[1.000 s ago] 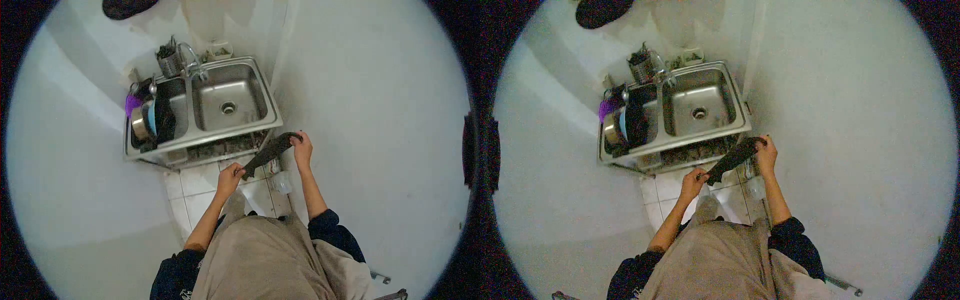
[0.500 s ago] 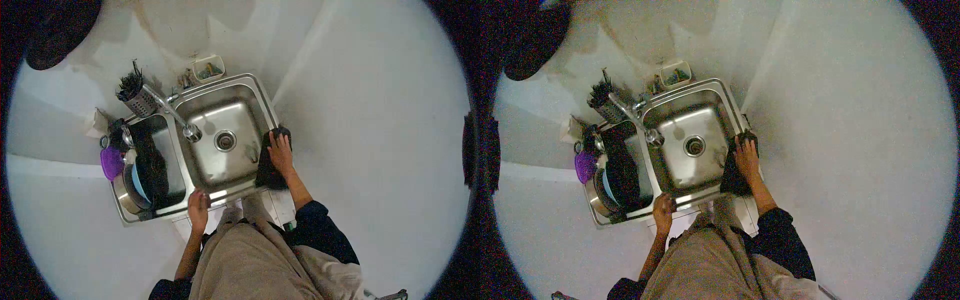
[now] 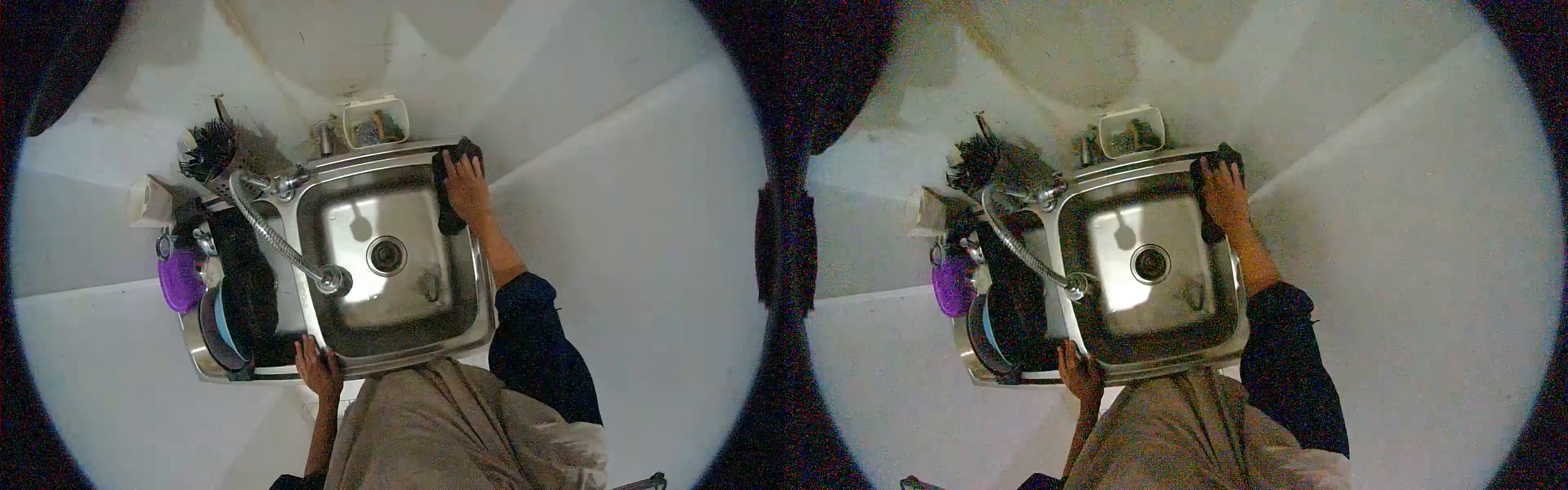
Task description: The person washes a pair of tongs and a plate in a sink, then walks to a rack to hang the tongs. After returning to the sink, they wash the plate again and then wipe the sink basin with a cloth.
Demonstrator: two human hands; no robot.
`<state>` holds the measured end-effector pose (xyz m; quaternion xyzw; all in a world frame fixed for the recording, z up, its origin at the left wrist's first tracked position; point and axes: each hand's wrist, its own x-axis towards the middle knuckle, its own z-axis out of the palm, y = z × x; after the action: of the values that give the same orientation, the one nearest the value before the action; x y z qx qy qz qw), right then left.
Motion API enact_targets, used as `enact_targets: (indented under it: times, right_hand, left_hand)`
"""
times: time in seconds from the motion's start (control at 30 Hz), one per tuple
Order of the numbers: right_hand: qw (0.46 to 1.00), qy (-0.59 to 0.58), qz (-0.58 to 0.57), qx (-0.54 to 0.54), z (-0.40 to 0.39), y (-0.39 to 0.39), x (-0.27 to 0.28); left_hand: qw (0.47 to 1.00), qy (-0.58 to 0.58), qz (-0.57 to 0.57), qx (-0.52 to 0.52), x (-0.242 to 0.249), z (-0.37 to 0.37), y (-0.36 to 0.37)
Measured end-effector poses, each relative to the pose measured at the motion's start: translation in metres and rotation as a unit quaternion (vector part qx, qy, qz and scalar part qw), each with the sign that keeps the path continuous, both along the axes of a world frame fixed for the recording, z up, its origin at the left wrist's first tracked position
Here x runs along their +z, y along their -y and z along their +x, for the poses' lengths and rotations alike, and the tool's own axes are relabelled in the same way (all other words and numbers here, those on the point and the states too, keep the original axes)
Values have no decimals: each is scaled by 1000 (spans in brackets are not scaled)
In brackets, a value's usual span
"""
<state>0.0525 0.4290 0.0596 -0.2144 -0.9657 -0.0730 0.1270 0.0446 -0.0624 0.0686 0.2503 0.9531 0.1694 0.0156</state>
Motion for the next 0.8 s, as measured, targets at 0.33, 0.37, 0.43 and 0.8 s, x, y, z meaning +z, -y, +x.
enact_targets:
  times: [0.33,0.37,0.43,0.8]
  right_hand:
    - [994,-59,-96,-4,-41,27,-29]
    - [985,-72,-156,13,-45,38,-21]
    - [984,-105,-138,33,-61,50,-37]
    - [937,-179,-219,206,-178,175,-57]
  left_hand:
    - [999,-18,35,-7,-3,1,4]
    - [999,-24,-24,-3,-6,2,5]
    - [1000,-18,-8,-2,-8,2,6]
    - [1000,-9,16,-6,1,0,4]
